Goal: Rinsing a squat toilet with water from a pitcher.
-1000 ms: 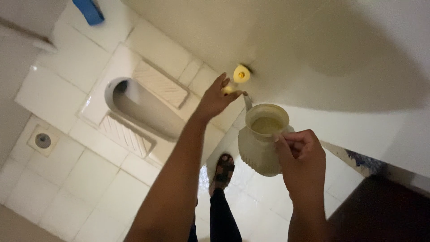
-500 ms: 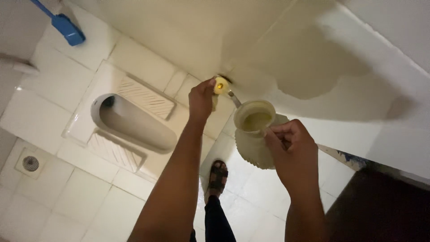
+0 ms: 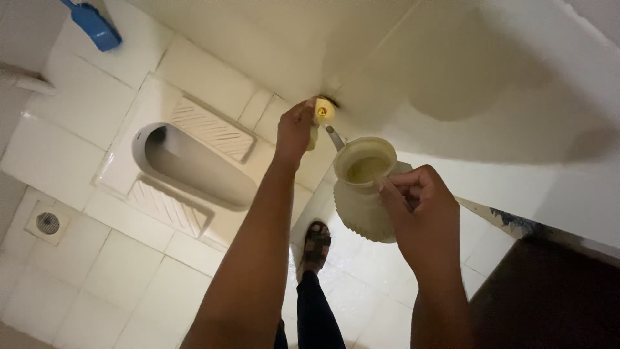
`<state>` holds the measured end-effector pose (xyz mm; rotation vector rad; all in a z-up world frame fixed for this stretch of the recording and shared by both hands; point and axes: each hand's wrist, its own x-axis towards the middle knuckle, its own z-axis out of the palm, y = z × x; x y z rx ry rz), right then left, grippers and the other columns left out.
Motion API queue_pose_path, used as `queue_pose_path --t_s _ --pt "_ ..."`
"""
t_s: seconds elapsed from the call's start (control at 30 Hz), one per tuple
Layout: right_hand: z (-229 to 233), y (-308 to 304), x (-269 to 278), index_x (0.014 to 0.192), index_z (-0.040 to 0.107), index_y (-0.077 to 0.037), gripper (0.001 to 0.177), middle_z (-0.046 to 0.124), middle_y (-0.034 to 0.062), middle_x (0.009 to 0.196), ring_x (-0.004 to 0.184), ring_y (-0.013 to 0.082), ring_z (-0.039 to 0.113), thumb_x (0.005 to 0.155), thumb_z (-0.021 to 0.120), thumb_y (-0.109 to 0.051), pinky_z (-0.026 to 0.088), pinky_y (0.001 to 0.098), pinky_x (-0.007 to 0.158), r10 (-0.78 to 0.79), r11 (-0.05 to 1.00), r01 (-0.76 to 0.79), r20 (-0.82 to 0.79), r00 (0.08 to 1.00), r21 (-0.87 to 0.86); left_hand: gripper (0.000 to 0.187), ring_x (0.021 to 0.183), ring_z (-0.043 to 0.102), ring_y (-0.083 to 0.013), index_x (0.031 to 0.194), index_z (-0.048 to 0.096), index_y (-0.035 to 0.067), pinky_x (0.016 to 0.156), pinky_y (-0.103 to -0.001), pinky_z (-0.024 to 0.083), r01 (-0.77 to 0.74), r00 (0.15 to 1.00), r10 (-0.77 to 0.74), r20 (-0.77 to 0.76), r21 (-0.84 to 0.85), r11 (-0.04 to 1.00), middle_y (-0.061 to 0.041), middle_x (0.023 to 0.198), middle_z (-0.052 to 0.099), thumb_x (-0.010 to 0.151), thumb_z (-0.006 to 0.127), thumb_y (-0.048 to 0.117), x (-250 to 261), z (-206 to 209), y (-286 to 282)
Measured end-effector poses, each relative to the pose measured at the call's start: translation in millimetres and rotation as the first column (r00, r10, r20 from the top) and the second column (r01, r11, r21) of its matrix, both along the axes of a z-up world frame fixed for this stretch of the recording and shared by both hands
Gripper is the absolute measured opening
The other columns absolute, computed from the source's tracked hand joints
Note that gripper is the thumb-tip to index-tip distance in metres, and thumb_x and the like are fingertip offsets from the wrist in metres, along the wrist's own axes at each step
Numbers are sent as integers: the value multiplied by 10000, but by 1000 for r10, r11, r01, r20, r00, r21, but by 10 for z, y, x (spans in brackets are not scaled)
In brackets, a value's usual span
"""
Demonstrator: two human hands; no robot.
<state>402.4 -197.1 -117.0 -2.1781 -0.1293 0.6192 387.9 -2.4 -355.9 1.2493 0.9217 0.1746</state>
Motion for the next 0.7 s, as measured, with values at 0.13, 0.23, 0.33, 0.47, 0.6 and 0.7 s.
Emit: queue_pose_path --t_s 0.13,0.23,0.33,0.47,0.6,0.7 --pt "46 34 -19 955 627 -35 195 751 57 880 801 76 740 922 734 -195 597 249 699 33 995 -32 3 999 -96 593 1109 679 -170 1385 661 30 981 -328 518 3 993 11 118 -118 993 -120 1247 733 1006 619 485 -129 -153 -29" --pt "35 -15 -74 931 631 -22 215 754 93 829 756 130 706 919 756 -196 557 287 682 19 988 -27 -55 998 -149 752 1135 676 -177 1474 513 25 960 -348 559 21 983 7 182 -153 988 -120 1310 658 937 673 526 -243 -182 -107" --pt "-57 -126 -115 932 622 -20 202 748 91 843 787 133 711 916 743 -181 566 286 709 81 990 -84 -31 996 -116 784 1002 740 -281 1322 537 -15 867 -392 597 84 989 -52 -135 242 967 -207 1185 707 850 737 578 -273 102 -204" --pt "-97 -183 -177 966 623 -28 162 745 61 896 839 112 734 928 720 -153 576 273 742 79 990 -78 0 997 -114 621 1009 714 -376 1098 570 11 838 -479 574 309 888 -57 -457 500 809 -237 1117 716 880 703 578 -255 387 -201" --pt "-56 -261 -228 974 612 -14 176 755 72 911 848 121 723 941 730 -142 571 283 754 53 998 -53 -6 999 -39 598 961 731 -409 1103 553 24 797 -530 575 410 803 -135 -580 374 832 -251 1017 737 957 574 603 -208 374 -157" --pt "-96 -363 -224 986 601 -10 183 752 102 900 822 148 712 949 724 -141 559 299 748 111 992 -111 -11 994 -64 603 910 732 -430 1069 580 26 783 -552 576 424 818 -97 -567 480 768 -242 952 749 997 512 622 -254 197 -212"
